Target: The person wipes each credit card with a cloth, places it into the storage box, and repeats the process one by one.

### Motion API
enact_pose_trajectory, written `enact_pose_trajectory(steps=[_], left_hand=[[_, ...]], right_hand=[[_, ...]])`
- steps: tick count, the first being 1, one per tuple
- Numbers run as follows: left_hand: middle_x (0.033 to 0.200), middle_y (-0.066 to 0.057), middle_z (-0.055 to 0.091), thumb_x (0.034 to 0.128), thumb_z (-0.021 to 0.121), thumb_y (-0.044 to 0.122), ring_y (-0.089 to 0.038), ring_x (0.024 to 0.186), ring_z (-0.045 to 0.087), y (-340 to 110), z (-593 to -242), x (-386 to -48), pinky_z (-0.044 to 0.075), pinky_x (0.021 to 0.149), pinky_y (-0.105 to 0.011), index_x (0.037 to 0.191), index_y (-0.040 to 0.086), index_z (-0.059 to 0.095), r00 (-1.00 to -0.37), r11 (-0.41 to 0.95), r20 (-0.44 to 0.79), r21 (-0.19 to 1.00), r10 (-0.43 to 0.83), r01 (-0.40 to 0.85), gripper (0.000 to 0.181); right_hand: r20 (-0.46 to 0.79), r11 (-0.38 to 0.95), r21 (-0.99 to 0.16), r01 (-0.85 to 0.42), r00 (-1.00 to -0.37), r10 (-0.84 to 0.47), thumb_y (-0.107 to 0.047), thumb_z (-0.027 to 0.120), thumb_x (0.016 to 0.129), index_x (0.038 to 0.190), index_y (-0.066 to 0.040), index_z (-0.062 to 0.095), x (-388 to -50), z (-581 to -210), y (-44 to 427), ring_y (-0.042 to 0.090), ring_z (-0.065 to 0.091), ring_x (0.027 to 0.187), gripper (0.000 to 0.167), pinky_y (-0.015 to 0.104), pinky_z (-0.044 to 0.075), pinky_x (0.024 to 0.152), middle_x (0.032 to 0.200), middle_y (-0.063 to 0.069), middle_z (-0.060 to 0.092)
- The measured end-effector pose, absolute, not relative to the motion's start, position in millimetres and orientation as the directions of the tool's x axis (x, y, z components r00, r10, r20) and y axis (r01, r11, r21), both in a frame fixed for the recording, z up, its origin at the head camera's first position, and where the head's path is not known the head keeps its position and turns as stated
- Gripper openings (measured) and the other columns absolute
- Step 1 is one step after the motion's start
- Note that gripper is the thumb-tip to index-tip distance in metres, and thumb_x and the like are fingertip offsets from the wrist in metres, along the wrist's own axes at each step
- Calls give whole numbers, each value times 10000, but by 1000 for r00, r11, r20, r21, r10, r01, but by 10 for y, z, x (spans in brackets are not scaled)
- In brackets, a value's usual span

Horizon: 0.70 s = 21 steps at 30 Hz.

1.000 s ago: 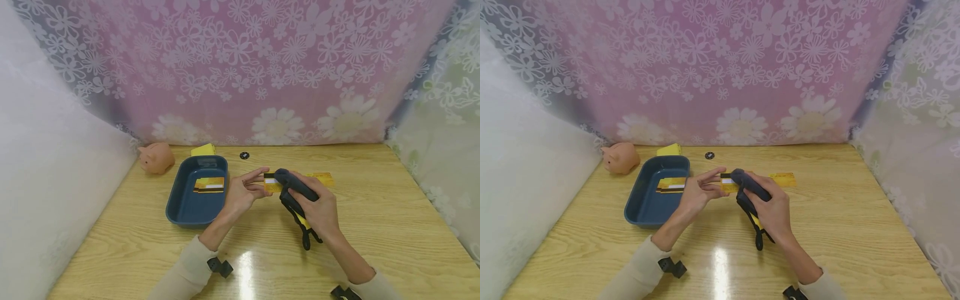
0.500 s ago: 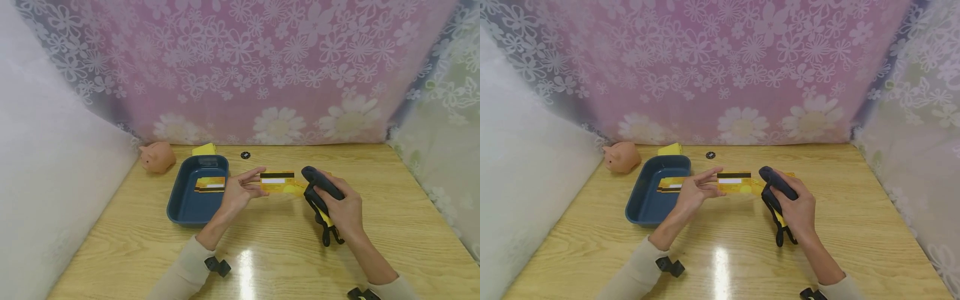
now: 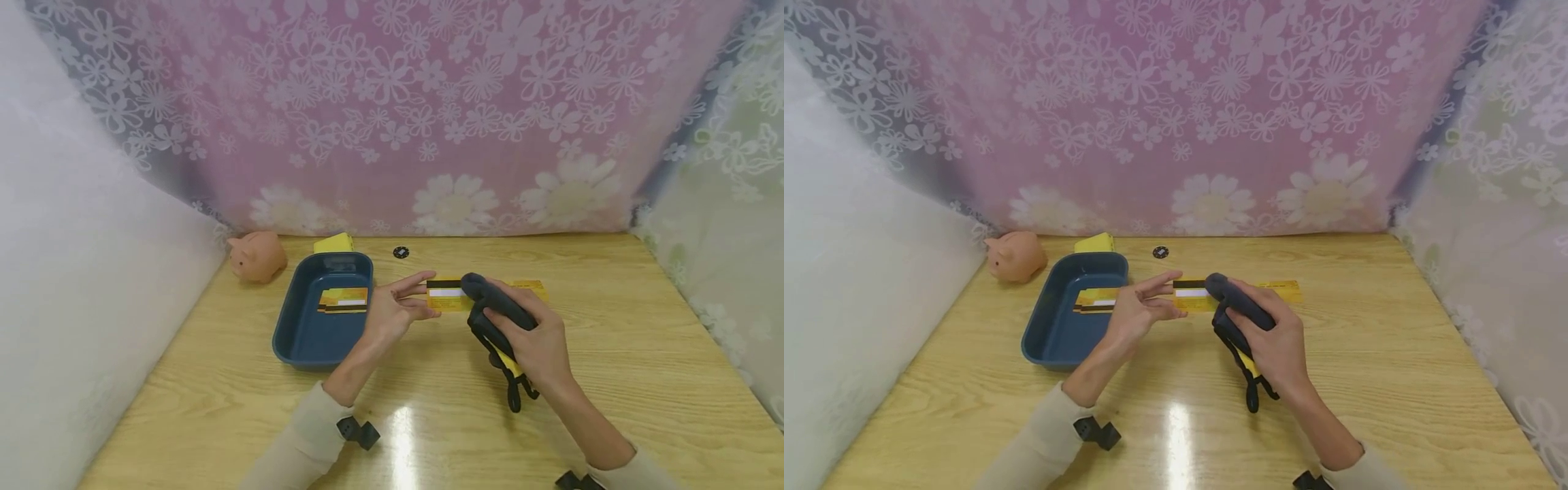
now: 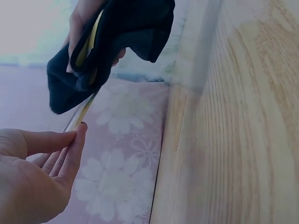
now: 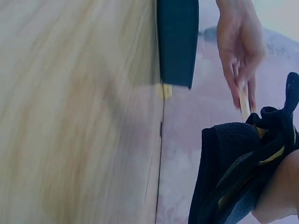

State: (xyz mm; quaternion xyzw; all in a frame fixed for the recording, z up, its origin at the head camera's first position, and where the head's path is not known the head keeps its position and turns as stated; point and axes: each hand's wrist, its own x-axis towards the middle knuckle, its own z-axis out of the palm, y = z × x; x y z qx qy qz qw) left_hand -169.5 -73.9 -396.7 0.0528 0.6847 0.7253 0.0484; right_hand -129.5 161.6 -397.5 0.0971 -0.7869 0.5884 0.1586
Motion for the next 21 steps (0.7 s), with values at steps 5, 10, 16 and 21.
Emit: enact_pose_trajectory(steps=[5,10,16,21], left_hand=[[1312,-150,674,852,779,-109,-278,1019,745,-720,-3976,-1704,635,876,-384,1336,234,732,-989,-29,20,999,149,16,595],[1252,-127,727,888,781,-47,-280,966,770,-713,-3982,-1707,631,892,-399,1356,215,717,-983,-45,37,999,179,30,540],[1226,-108,744,883,787,-38,-264,936,776,-704,-3948,-1681,631,893,-392,1368,205,709,-979,-49,53,998,197,44,548],[1216,-135,741,871,752,-118,-295,917,771,-704,-3931,-1665,636,877,-424,1370,186,706,-979,-56,54,997,195,43,587]], right_hand=[[383,280,-882,-378,-923,-39,-92,779,946,1378,-248,707,-1287,-3978,1417,125,623,1135,465,180,578,878,1259,-32,674],[423,282,-858,-430,-902,-91,-69,795,924,1359,-255,719,-1300,-3969,1253,149,609,1131,479,194,552,903,1275,-45,680],[464,316,-826,-466,-882,-88,-29,804,903,1345,-236,730,-1336,-3996,1225,142,623,1124,493,182,529,913,1263,-37,696],[452,341,-827,-447,-889,-68,-59,809,907,1342,-262,729,-1351,-4013,1304,130,636,1106,486,162,532,900,1242,-44,701]])
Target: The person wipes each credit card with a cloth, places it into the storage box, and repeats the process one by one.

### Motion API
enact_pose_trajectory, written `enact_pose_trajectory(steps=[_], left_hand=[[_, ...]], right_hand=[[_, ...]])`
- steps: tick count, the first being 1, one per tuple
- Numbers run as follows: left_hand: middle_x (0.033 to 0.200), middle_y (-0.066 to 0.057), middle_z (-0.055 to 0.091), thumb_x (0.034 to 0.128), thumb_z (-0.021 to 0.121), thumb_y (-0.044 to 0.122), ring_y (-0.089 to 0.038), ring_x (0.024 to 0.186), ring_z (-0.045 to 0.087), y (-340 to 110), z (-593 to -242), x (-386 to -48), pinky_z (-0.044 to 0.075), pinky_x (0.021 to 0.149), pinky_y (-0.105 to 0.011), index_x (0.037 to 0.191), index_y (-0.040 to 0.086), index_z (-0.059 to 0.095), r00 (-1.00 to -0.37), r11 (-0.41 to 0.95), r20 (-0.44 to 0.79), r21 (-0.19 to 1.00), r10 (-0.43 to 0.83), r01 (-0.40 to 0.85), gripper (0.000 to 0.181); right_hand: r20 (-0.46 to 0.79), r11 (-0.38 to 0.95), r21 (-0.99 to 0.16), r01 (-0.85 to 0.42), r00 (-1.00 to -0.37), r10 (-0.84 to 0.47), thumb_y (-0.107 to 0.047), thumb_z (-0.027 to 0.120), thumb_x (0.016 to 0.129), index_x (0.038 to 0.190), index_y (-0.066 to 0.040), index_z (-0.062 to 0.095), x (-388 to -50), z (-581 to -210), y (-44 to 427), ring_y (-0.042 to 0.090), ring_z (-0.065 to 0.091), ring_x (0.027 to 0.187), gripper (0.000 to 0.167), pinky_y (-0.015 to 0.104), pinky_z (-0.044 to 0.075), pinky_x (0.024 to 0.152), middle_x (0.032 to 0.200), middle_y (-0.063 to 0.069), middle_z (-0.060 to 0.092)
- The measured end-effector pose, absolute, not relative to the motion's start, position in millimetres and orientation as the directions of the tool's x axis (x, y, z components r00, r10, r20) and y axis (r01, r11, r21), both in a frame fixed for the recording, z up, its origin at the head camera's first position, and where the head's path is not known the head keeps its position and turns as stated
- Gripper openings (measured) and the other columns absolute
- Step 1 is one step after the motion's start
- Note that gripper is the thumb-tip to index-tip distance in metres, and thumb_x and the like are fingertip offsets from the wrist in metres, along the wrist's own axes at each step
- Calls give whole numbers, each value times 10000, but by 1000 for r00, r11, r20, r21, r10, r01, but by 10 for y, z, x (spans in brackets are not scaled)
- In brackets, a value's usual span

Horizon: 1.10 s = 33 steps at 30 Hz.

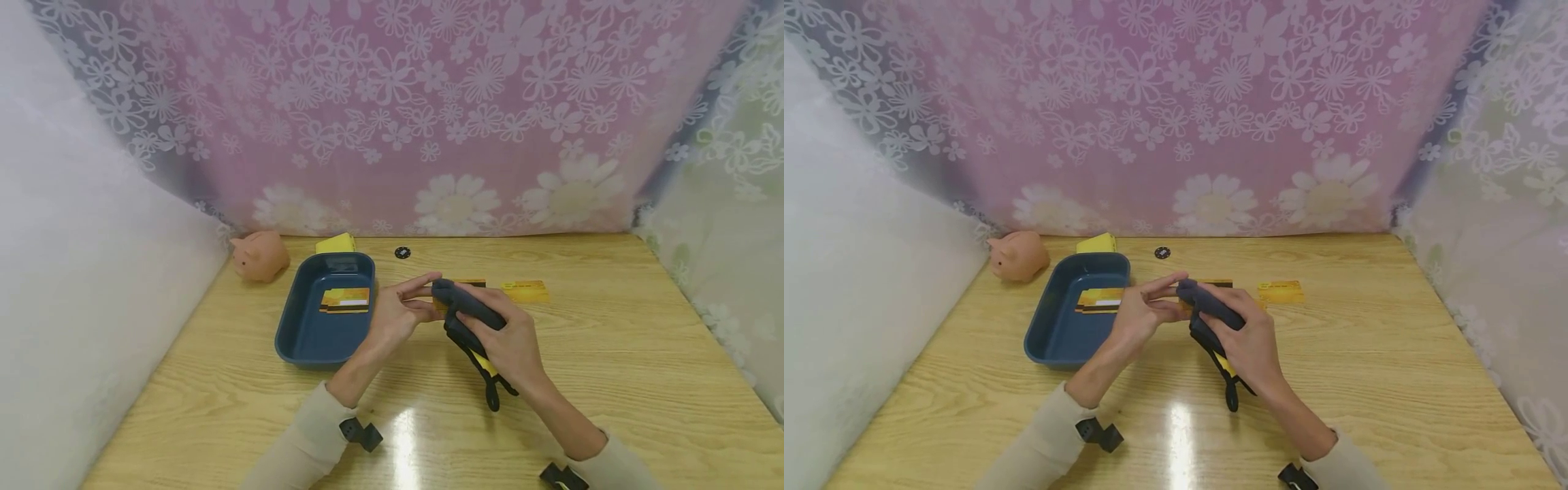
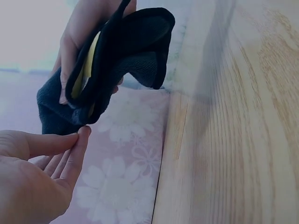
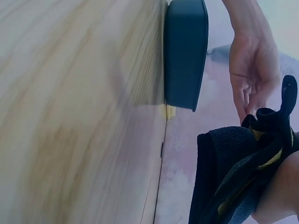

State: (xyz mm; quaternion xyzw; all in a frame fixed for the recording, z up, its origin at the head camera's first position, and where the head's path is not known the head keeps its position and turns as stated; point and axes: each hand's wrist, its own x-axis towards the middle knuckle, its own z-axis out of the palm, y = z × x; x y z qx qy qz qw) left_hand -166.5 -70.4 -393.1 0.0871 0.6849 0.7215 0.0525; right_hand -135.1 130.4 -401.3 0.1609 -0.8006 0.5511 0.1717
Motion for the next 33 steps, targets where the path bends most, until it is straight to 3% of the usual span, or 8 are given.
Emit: enact_pose_trajectory(steps=[9,18,23,27,33], left_hand=[[1293,-139,679,854,744,-156,-256,915,764,-699,-3929,-1662,636,874,-383,1325,227,740,-987,-48,11,999,160,3,606],[1327,-168,642,856,768,-129,-209,931,743,-837,-3935,-1662,622,921,-405,1364,215,714,-986,-87,-15,996,166,-30,615],[1346,-162,616,883,751,-119,-181,934,717,-1091,-3891,-1686,607,959,-434,1431,147,655,-991,-82,15,997,131,4,617],[1312,-146,646,897,747,-102,-176,965,712,-1401,-3870,-1728,605,961,-411,1437,166,646,-998,-7,45,999,32,45,611],[1297,-153,663,920,751,-53,-186,1005,692,-1893,-3903,-1788,604,910,-275,1493,179,594,-995,101,37,994,-91,28,638]], right_hand=[[420,394,-833,-388,-908,-7,-97,793,935,1381,-256,705,-1359,-4050,1560,34,610,1099,481,105,525,881,1221,14,696],[301,445,-869,-217,-945,126,-237,777,965,1402,-308,685,-1387,-4149,1935,-11,591,1090,452,102,553,813,1271,-23,660],[277,428,-883,-191,-949,148,-262,788,955,1412,-281,679,-1370,-4149,2092,-34,591,1098,470,98,552,818,1298,-79,663],[270,403,-895,-191,-951,150,-254,800,945,1427,-258,669,-1350,-4117,2185,-48,606,1095,500,108,564,806,1305,-134,662],[230,366,-917,-159,-960,160,-249,803,942,1448,-245,650,-1358,-4108,2304,-47,617,1082,529,130,579,794,1292,-167,645]])
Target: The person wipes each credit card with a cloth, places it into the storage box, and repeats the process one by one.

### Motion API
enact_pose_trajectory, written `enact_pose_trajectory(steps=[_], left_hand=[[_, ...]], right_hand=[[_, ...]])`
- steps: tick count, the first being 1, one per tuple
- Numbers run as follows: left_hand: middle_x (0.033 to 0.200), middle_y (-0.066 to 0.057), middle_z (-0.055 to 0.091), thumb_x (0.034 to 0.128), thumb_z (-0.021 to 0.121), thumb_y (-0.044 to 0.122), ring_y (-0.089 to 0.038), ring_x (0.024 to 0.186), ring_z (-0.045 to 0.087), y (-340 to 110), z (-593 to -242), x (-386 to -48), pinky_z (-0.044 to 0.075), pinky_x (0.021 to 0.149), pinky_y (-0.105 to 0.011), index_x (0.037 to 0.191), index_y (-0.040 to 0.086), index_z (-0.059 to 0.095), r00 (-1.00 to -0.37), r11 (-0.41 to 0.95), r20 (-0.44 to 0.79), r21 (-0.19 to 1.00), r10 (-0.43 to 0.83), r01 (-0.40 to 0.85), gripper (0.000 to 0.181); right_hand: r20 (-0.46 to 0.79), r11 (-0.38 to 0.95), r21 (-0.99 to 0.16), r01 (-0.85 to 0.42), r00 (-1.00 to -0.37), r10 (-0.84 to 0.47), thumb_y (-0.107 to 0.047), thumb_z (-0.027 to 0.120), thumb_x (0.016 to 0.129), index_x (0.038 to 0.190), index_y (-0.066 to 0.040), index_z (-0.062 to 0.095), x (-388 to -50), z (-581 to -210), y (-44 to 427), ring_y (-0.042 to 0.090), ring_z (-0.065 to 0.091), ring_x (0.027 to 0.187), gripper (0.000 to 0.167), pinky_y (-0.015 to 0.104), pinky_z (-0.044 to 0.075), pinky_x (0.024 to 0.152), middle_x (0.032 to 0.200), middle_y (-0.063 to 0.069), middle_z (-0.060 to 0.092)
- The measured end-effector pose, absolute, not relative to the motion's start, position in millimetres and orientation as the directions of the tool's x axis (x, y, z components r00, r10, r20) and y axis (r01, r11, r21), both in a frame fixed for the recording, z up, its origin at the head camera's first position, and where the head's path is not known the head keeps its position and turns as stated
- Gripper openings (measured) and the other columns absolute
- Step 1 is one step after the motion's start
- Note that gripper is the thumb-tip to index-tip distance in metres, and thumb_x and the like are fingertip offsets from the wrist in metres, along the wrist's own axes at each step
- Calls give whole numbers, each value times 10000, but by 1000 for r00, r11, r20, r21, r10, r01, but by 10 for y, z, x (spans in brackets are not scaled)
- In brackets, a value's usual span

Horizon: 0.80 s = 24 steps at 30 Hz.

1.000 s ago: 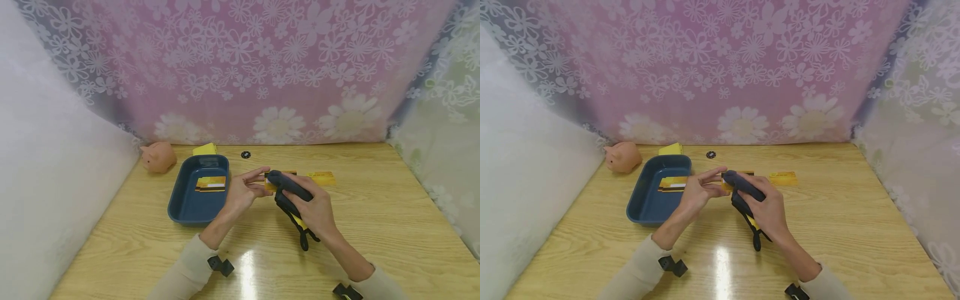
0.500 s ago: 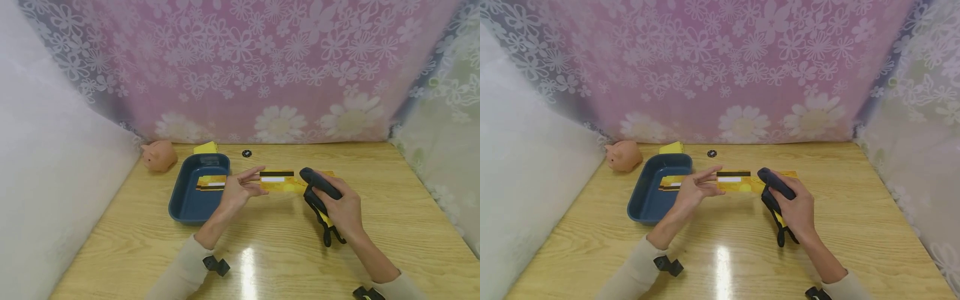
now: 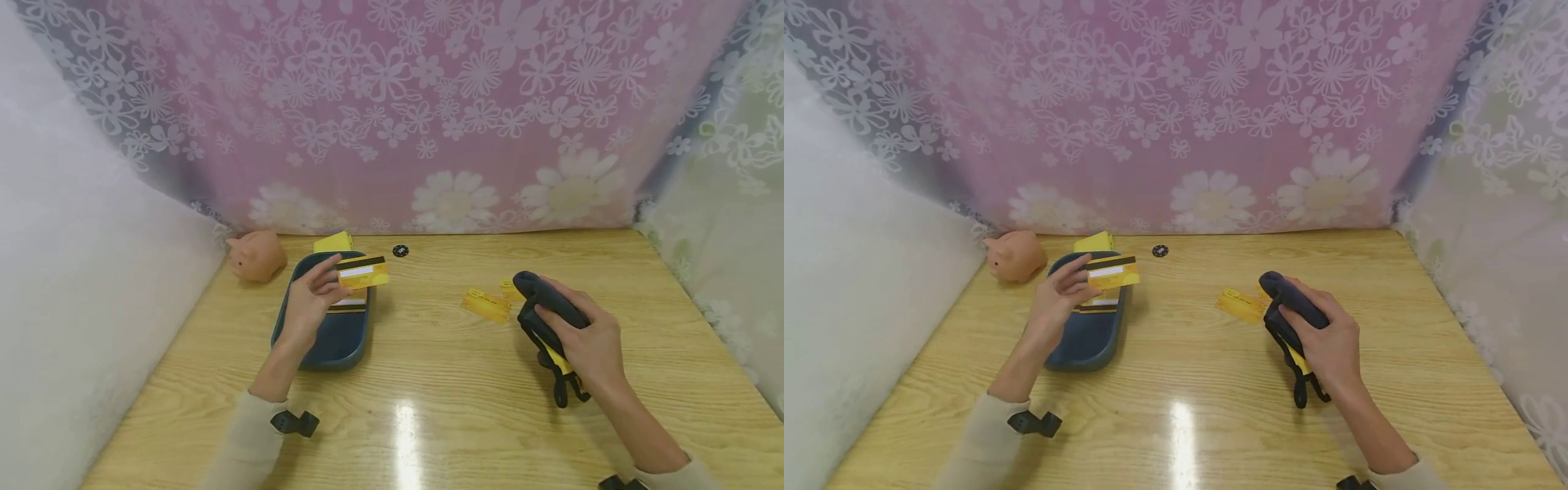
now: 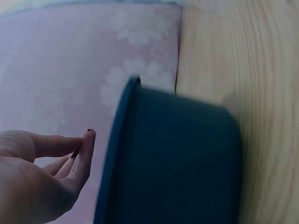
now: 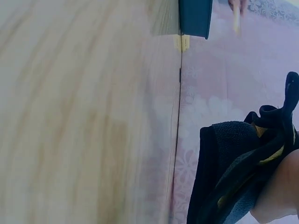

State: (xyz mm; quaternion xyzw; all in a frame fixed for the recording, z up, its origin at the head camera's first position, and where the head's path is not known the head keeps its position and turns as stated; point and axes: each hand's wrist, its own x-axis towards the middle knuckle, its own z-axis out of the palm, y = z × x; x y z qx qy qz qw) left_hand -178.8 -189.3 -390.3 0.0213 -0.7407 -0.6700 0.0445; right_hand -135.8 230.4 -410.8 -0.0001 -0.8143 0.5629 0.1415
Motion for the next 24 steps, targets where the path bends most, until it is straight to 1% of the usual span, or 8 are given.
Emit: enact_pose_trajectory(steps=[1,3,6,8,13,19,24], left_hand=[[1309,-158,660,922,750,-51,-196,1026,685,-1961,-3918,-1795,597,892,-234,1502,177,585,-994,121,28,993,-109,15,645],[1341,-179,644,927,745,-50,-222,1085,666,-2073,-3954,-1806,580,874,-188,1514,165,570,-990,159,5,987,-142,-18,649],[1377,-213,627,928,727,-74,-287,1179,633,-2182,-4019,-1825,569,883,-188,1527,128,549,-983,223,-23,973,-183,-64,657],[1388,-237,618,931,705,-94,-327,1221,615,-2218,-4066,-1839,581,920,-241,1530,100,538,-982,275,-33,958,-187,-85,651],[1379,-262,622,934,675,-113,-363,1226,624,-2227,-4193,-1882,581,996,-387,1515,60,546,-985,393,-60,912,-161,-120,620],[1395,-271,612,939,672,-92,-382,1237,633,-2199,-4255,-1891,572,1012,-436,1526,46,526,-987,453,-72,882,-146,-131,620],[1438,-283,577,988,635,-18,-406,1312,583,-2206,-4263,-1892,526,1070,-512,1576,48,447,-988,488,-96,861,-122,-144,620]], right_hand=[[223,363,-919,-152,-962,160,-252,800,944,1453,-247,645,-1358,-4108,2318,-46,617,1081,532,132,581,792,1294,-170,641],[218,368,-918,-145,-962,166,-255,797,946,1456,-251,642,-1357,-4110,2345,-44,616,1074,532,132,582,784,1286,-174,639],[220,367,-919,-144,-960,173,-245,794,949,1459,-245,639,-1350,-4109,2379,-43,617,1070,533,133,584,779,1275,-182,638],[223,366,-919,-147,-959,176,-235,790,952,1462,-239,636,-1343,-4109,2394,-46,616,1072,533,130,582,782,1272,-184,638],[216,351,-926,-142,-960,181,-234,788,954,1467,-236,631,-1327,-4099,2388,-51,612,1080,537,128,580,790,1279,-185,637],[203,329,-934,-138,-964,174,-242,786,955,1474,-242,623,-1327,-4083,2367,-51,613,1090,544,143,586,799,1322,-170,628],[191,295,-946,-133,-965,177,-223,788,953,1469,-225,629,-1325,-4065,2377,-50,633,1076,540,149,591,786,1329,-165,634]])
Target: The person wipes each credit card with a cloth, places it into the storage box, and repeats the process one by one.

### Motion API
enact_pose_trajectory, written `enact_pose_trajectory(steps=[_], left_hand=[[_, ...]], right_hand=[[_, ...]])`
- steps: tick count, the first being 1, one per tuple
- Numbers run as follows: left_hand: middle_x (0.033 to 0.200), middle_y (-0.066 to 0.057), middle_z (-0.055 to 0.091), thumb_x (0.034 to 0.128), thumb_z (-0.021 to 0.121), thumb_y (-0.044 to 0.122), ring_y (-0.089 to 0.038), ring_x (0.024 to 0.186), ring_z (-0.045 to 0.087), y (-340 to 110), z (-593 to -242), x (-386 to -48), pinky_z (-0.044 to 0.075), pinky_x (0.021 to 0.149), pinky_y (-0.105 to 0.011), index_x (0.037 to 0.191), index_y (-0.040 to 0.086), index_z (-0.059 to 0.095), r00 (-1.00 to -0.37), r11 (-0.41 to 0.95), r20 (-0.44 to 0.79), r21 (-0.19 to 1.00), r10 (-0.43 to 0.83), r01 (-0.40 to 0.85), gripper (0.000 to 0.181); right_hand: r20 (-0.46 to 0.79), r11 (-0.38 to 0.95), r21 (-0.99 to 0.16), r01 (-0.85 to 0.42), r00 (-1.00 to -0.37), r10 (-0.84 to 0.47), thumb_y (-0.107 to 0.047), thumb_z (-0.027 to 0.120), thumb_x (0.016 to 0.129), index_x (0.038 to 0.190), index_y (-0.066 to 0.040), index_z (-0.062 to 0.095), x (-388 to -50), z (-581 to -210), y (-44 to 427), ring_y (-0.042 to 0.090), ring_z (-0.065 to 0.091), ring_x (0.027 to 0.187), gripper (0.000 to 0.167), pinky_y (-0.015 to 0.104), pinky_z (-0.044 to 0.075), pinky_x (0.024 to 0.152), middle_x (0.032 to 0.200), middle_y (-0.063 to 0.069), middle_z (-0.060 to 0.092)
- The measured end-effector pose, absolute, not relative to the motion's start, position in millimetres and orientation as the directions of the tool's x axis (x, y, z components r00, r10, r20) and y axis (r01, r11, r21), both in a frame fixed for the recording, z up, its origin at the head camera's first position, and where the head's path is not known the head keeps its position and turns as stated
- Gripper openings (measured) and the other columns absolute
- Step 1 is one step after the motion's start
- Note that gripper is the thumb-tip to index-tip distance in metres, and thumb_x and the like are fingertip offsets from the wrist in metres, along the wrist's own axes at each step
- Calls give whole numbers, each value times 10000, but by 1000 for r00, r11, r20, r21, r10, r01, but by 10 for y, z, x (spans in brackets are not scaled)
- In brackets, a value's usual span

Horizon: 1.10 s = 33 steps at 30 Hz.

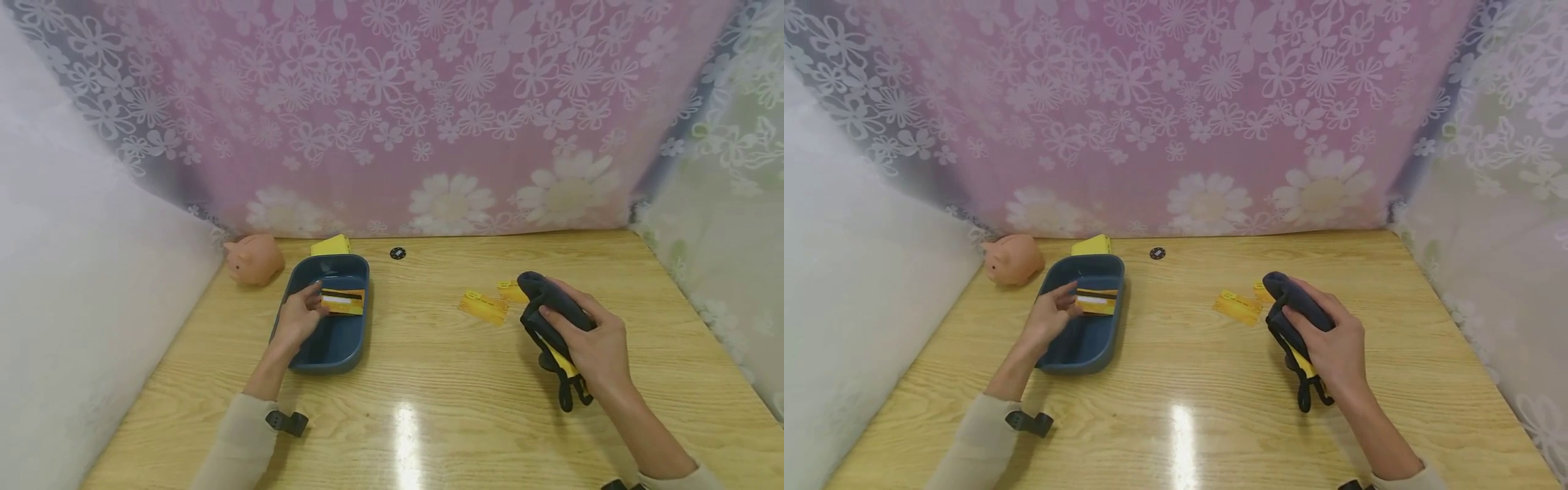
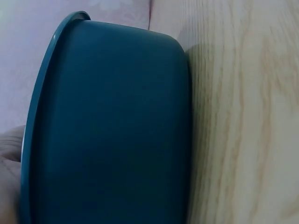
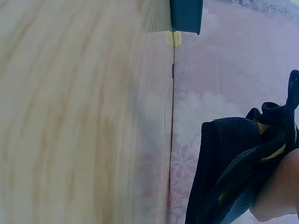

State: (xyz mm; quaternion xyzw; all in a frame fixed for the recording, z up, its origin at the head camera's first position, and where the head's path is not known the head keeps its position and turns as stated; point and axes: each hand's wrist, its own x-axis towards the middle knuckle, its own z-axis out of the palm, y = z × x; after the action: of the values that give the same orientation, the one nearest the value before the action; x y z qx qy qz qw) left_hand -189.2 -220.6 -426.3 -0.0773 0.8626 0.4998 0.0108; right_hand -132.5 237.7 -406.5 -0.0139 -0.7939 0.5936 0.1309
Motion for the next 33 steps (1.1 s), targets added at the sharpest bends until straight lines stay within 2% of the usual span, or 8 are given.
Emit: enact_pose_trajectory(steps=[9,14,20,23,25,29,33], left_hand=[[1519,-315,478,1013,638,45,-463,1383,504,-2210,-4246,-1897,467,1120,-567,1615,63,362,-992,539,-110,833,-60,-125,663],[1572,-248,449,1014,666,86,-481,1424,449,-2085,-4122,-1879,444,1140,-577,1619,116,366,-998,548,-41,835,-43,-58,676],[1506,-131,558,979,739,102,-423,1361,536,-1604,-3916,-1907,522,1073,-511,1546,140,503,-989,524,139,840,45,142,615],[1438,-121,613,986,729,94,-380,1319,571,-1289,-3902,-1951,539,1049,-483,1506,128,554,-971,504,202,830,128,239,550],[1405,-135,631,996,712,84,-363,1303,578,-1078,-3931,-1991,540,1043,-461,1493,118,565,-957,483,211,829,198,282,519],[1382,-145,642,1008,689,67,-337,1294,580,-681,-4028,-2090,550,1015,-391,1469,104,586,-932,466,152,832,328,300,473],[1383,-153,633,1009,674,36,-334,1287,584,-368,-4177,-2219,557,985,-316,1450,60,596,-914,510,83,808,396,295,448]], right_hand=[[166,163,-977,-139,-972,165,-159,801,937,1460,-181,635,-1317,-4044,2359,-34,670,1046,549,179,604,765,1366,-141,631],[145,183,-977,-111,-973,182,-189,809,934,1461,-207,637,-1320,-4016,2374,-39,681,1017,554,177,608,744,1395,-131,621],[119,160,-983,-88,-972,200,-202,817,927,1464,-218,634,-1343,-3983,2406,-20,699,978,568,185,614,714,1388,-90,614],[121,149,-984,-92,-974,194,-194,816,927,1467,-209,631,-1355,-3990,2413,-15,699,982,571,188,615,715,1389,-102,614],[123,154,-983,-96,-976,179,-194,813,931,1470,-208,628,-1363,-3999,2414,-11,703,979,570,196,619,709,1385,-116,613],[123,167,-981,-99,-983,138,-203,800,943,1480,-216,617,-1375,-4011,2404,4,712,967,568,219,627,698,1384,-130,605],[130,173,-979,-108,-984,123,-203,797,946,1483,-216,614,-1379,-4007,2372,12,714,970,568,222,629,704,1394,-128,600]])
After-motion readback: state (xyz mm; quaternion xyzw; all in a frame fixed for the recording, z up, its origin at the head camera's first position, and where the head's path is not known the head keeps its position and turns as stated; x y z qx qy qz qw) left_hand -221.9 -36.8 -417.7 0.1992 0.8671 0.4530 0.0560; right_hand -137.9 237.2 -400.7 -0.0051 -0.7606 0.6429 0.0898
